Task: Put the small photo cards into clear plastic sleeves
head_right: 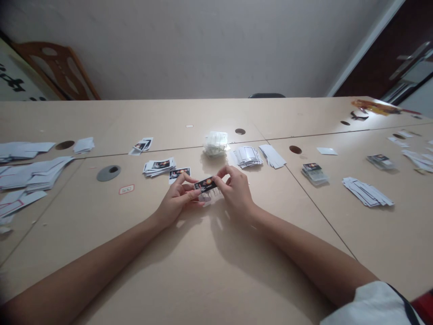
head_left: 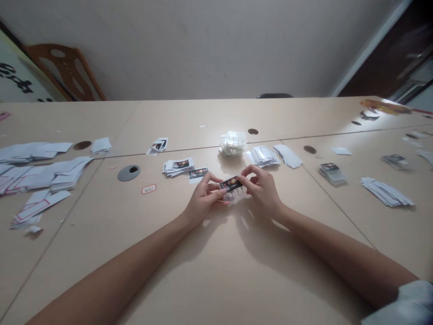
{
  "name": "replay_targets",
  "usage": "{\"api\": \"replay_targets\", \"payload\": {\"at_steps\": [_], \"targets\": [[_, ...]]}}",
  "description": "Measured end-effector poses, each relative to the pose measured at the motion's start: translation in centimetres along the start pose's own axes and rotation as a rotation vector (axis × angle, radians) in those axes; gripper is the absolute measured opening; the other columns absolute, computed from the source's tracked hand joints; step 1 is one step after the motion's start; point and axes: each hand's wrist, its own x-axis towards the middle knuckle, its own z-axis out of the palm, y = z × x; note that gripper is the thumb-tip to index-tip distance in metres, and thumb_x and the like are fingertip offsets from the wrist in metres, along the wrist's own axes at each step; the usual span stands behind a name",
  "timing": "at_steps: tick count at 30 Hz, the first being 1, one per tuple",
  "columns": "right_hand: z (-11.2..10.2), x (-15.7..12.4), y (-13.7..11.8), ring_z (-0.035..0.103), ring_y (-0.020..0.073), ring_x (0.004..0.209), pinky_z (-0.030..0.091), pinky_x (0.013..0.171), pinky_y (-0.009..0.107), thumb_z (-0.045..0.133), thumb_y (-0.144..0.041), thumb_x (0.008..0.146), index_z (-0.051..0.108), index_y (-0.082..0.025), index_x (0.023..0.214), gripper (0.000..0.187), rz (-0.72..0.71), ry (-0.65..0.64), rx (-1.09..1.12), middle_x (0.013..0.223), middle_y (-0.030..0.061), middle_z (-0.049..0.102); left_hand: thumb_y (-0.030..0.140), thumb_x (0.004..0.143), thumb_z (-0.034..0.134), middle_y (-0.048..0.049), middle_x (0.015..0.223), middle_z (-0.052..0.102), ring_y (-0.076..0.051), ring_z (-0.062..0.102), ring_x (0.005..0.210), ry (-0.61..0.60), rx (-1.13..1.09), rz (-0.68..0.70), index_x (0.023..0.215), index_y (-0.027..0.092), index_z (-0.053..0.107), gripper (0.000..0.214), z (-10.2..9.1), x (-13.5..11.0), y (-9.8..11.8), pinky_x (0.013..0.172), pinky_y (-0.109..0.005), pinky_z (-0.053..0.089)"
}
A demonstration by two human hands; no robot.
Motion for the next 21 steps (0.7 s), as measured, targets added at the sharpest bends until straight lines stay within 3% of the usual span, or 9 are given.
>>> {"api": "replay_targets", "payload": {"at_steps": [21], "targets": [[0.23,-0.01,0.19,0.051,0.0114,0.048,0.038,0.047,0.025,0.061,-0.037,0.081,0.053,-0.020,0.072,0.021,0.021,0.004,-0.021,0.070,-0.0003,0.062,0.032,0.072,0.076,-0.0006,0.079,0.068,-0.013,0.065,0.066,-0.004,0.016,0.017,0.087,0.020,0.044,0.038,0.11,-0.02,-0.02,0.061,-0.027,0.057]]}}
